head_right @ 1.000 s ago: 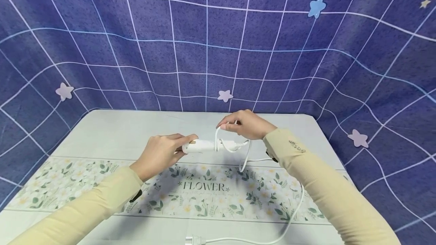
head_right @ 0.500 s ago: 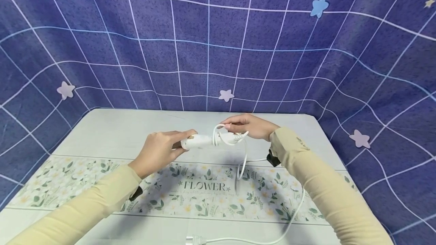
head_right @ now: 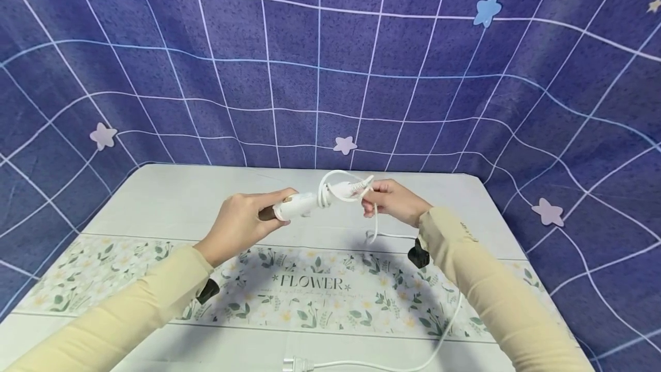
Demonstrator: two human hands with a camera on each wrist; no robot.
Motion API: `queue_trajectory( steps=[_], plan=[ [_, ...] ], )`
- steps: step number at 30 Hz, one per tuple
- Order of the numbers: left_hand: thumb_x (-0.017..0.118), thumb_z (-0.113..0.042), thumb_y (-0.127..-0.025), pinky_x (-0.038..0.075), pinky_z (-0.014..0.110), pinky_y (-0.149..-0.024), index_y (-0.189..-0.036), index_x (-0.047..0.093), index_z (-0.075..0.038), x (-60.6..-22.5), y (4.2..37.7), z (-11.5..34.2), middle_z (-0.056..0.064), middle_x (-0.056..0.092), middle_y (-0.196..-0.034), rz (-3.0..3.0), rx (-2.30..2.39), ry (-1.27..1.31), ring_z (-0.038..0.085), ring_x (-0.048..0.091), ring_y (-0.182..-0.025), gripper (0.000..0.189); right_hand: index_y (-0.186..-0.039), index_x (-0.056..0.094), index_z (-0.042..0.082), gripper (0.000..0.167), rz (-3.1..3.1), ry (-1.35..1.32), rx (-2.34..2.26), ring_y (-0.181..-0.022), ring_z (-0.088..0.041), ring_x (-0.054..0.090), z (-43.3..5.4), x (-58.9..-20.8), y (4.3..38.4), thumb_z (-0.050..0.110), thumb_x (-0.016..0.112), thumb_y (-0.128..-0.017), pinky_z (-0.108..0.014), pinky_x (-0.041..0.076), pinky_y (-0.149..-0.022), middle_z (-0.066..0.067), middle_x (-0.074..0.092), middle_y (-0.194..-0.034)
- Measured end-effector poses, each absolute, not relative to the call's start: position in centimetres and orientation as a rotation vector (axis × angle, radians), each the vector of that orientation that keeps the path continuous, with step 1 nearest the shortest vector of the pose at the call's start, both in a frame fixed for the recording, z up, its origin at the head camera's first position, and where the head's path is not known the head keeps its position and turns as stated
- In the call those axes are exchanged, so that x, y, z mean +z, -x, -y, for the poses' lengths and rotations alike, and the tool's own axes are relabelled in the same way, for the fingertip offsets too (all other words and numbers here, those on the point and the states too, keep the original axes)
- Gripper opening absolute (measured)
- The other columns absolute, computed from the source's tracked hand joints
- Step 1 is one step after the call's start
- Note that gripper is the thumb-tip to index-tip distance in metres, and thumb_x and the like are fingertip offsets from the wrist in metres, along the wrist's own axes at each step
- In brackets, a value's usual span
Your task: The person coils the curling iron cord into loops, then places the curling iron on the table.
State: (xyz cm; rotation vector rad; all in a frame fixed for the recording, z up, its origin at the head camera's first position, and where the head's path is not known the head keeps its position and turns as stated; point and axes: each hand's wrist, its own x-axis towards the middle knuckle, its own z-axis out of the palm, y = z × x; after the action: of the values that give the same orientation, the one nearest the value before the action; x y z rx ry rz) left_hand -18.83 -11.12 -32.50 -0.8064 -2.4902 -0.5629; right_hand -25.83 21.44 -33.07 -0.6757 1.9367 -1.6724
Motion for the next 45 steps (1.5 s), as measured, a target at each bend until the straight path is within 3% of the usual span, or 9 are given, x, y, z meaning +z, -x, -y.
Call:
queue_trajectory(
  steps=[3,7,10,14,17,21,25,31,45],
  plan=[
    [0.088,-0.020,-0.080,0.056,0.044,-0.058,-0.124,0.071,-0.030,-32.4,18.7,11.0,0.002,0.078,-0.097,2.502,-0.580,0.801,0.020,0.070,-0.068,0.049,-0.106,0.073,0.019,0.034,-1.762,0.688,-1.828,-0.081,-0.009,0.059,-21.9,-33.1,26.0,0.001,0.044,-0.105,-0.028,0.054,-0.085,0.004,0.064,-0.089],
    [0.087,-0.020,-0.080,0.056,0.043,-0.058,-0.124,0.071,-0.029,-32.4,18.6,10.9,0.003,0.078,-0.097,2.499,-0.567,0.809,0.020,0.070,-0.067,0.048,-0.119,0.071,0.022,0.031,-1.636,0.706,-1.911,-0.088,-0.009,0.063,-22.3,-33.0,26.1,0.018,0.041,-0.111,-0.028,0.053,-0.085,0.005,0.070,-0.108],
    [0.088,-0.020,-0.079,0.057,0.042,-0.059,-0.126,0.071,-0.028,-32.5,18.6,10.9,0.004,0.078,-0.100,2.495,-0.556,0.822,0.021,0.071,-0.068,0.051,-0.116,0.070,0.022,0.030,-1.714,0.710,-1.902,-0.090,-0.010,0.061,-22.3,-33.0,26.2,0.022,0.040,-0.111,-0.029,0.053,-0.085,0.005,0.069,-0.111],
    [0.089,-0.020,-0.077,0.057,0.042,-0.059,-0.127,0.071,-0.025,-32.7,18.6,10.8,0.005,0.078,-0.102,2.473,-0.552,0.851,0.022,0.073,-0.070,0.053,-0.111,0.072,0.016,0.024,-2.003,0.695,-1.815,-0.094,-0.010,0.062,-21.9,-33.1,25.9,0.010,0.049,-0.107,-0.028,0.054,-0.082,0.005,0.068,-0.112],
    [0.089,-0.019,-0.077,0.057,0.042,-0.057,-0.126,0.071,-0.025,-32.8,18.7,10.6,0.004,0.078,-0.102,2.443,-0.551,0.873,0.022,0.073,-0.069,0.052,-0.117,0.071,0.001,0.023,-2.238,0.722,-1.674,-0.089,-0.011,0.061,-21.2,-33.2,25.7,0.002,0.053,-0.103,-0.027,0.055,-0.079,0.002,0.069,-0.108],
    [0.089,-0.018,-0.077,0.057,0.043,-0.057,-0.126,0.071,-0.024,-32.8,18.7,10.4,0.005,0.078,-0.104,2.426,-0.549,0.871,0.024,0.074,-0.071,0.052,-0.118,0.065,-0.011,0.024,-2.445,0.775,-1.458,-0.077,-0.013,0.060,-20.1,-33.8,25.3,-0.004,0.054,-0.098,-0.028,0.054,-0.074,-0.004,0.067,-0.088],
    [0.089,-0.017,-0.078,0.057,0.043,-0.056,-0.129,0.071,-0.022,-32.6,18.6,10.3,0.007,0.077,-0.108,2.447,-0.533,0.827,0.026,0.075,-0.073,0.054,-0.113,0.067,-0.006,0.020,-2.513,0.800,-1.313,-0.068,-0.017,0.054,-19.1,-34.4,24.8,0.005,0.055,-0.103,-0.031,0.050,-0.068,-0.003,0.055,-0.071],
    [0.086,-0.015,-0.082,0.050,0.039,-0.047,-0.126,0.071,-0.026,-32.4,18.8,10.6,0.000,0.078,-0.097,2.478,-0.470,0.734,0.018,0.067,-0.061,0.048,-0.110,0.072,0.009,0.027,-2.624,0.793,-1.097,-0.062,-0.024,0.053,-18.7,-34.7,24.2,0.025,0.050,-0.108,-0.031,0.042,-0.059,0.001,0.049,-0.066],
    [0.083,-0.011,-0.083,0.046,0.035,-0.043,-0.119,0.071,-0.025,-32.8,19.0,10.1,-0.002,0.075,-0.083,2.486,-0.444,0.738,0.012,0.052,-0.051,0.041,-0.107,0.069,0.009,0.022,-2.835,0.721,-0.887,-0.051,-0.019,0.059,-18.6,-35.8,22.8,0.017,0.048,-0.109,-0.033,0.049,-0.059,0.004,0.049,-0.060]
  ],
)
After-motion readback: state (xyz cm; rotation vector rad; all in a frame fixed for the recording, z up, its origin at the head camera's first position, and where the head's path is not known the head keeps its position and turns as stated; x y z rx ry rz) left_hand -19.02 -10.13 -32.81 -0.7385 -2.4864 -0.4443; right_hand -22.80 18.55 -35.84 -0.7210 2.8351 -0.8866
